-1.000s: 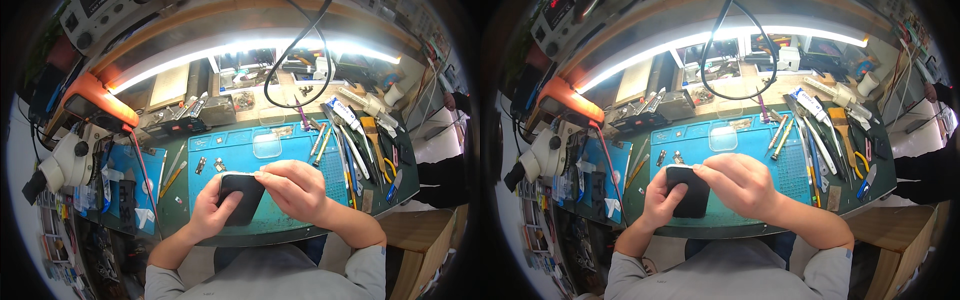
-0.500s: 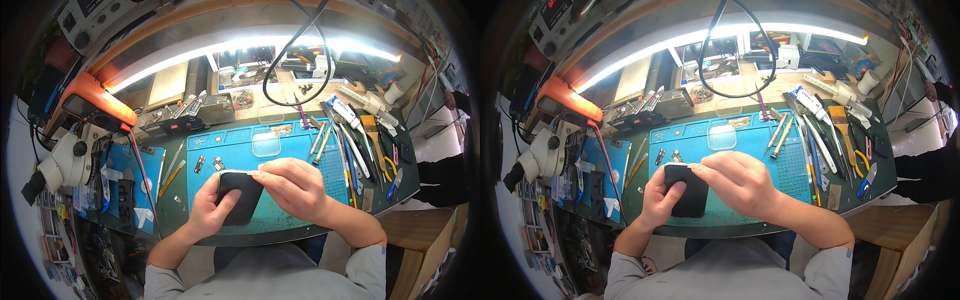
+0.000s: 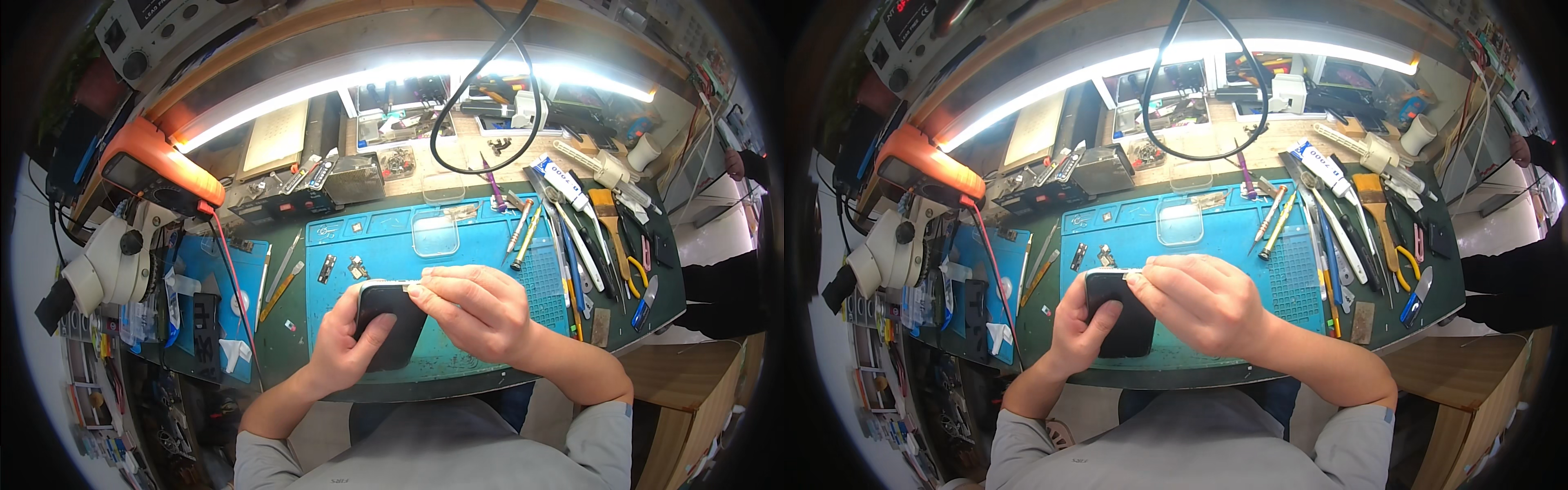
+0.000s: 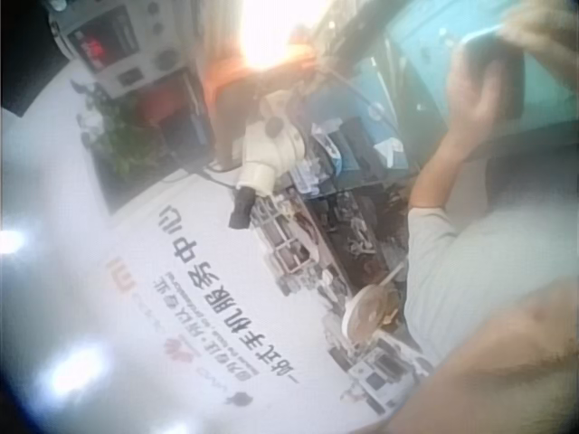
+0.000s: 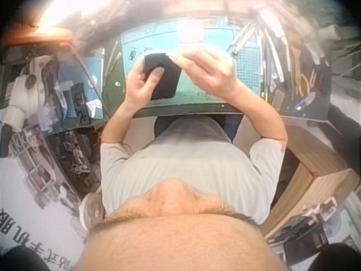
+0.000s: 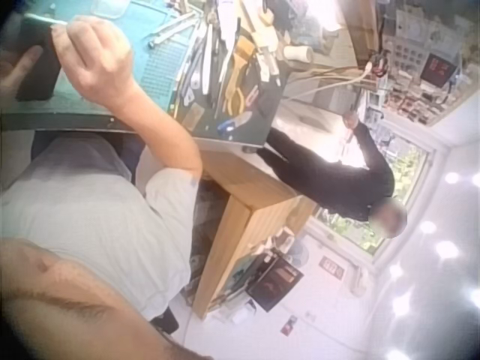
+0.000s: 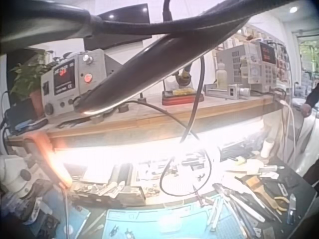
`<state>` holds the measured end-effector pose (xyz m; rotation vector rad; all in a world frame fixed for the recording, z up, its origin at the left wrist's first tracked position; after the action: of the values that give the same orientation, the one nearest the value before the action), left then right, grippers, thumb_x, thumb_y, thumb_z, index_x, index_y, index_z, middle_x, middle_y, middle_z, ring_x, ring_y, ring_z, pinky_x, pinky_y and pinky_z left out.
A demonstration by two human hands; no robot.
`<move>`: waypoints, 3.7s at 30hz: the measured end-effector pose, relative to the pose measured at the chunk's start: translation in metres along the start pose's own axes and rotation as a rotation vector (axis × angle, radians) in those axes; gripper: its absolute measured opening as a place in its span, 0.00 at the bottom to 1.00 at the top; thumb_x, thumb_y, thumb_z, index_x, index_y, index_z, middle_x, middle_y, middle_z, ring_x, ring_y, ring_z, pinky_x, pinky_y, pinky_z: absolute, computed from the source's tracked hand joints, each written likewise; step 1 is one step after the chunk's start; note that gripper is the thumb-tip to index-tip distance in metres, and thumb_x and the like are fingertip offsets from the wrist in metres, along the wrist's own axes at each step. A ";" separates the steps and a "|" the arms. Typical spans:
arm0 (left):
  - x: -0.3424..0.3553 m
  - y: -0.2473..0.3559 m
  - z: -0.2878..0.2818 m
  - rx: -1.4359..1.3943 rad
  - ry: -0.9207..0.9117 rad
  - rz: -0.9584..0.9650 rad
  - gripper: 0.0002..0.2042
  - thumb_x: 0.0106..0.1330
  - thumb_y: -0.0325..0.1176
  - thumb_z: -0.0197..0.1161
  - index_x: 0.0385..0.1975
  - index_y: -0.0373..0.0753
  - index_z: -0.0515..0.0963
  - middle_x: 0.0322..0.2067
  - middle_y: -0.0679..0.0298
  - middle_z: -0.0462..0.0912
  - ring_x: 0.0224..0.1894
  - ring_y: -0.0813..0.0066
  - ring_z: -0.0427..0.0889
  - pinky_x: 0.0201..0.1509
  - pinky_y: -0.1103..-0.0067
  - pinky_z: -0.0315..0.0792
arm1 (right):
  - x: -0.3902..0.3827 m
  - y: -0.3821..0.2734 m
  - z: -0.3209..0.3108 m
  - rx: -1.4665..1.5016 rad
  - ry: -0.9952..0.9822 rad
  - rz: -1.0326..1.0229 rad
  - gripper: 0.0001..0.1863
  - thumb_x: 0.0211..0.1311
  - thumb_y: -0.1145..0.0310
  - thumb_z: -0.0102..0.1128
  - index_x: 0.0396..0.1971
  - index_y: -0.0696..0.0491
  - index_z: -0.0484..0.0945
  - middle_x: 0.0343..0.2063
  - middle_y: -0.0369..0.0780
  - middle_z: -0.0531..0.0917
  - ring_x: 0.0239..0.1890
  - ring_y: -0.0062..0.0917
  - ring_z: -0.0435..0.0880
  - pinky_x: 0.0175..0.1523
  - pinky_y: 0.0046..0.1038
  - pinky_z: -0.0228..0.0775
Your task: The person uses a small screwdriver to remove screws from the bottom edge of a smartphone, then uses a plastic pry tool to separate the screen from the frame. The person continues to pry around the edges and then peels off a protective film from the back of the device.
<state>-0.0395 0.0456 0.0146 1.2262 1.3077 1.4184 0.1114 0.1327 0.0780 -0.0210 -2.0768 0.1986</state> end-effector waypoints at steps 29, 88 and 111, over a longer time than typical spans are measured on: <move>-0.004 0.003 -0.001 0.069 -0.018 0.103 0.17 0.74 0.23 0.60 0.59 0.30 0.70 0.47 0.60 0.84 0.47 0.79 0.81 0.52 0.81 0.76 | -0.003 -0.001 0.000 0.086 0.098 0.010 0.15 0.42 0.81 0.68 0.35 0.58 0.85 0.32 0.39 0.85 0.34 0.28 0.88 0.37 0.26 0.84; -0.008 0.016 0.006 0.312 0.000 0.281 0.15 0.71 0.24 0.63 0.55 0.32 0.73 0.35 0.59 0.85 0.33 0.75 0.85 0.35 0.79 0.77 | 0.008 -0.015 0.010 0.139 0.085 -0.027 0.15 0.46 0.85 0.70 0.37 0.57 0.87 0.34 0.39 0.86 0.37 0.32 0.90 0.39 0.27 0.85; -0.012 0.017 0.009 0.334 0.031 0.357 0.16 0.69 0.24 0.64 0.55 0.31 0.73 0.37 0.57 0.85 0.33 0.70 0.86 0.35 0.77 0.78 | 0.009 -0.008 0.010 0.316 0.077 0.184 0.16 0.46 0.89 0.71 0.37 0.57 0.86 0.31 0.39 0.84 0.32 0.27 0.87 0.36 0.24 0.83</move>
<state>-0.0276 0.0331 0.0298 1.7353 1.4384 1.5043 0.0991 0.1247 0.0819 -0.0270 -1.9462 0.6264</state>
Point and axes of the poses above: each hand's wrist, its own x-axis towards the middle knuckle, its own z-axis out of the palm, y = z × x, the point moved 7 cm from there along x, towards the middle knuckle
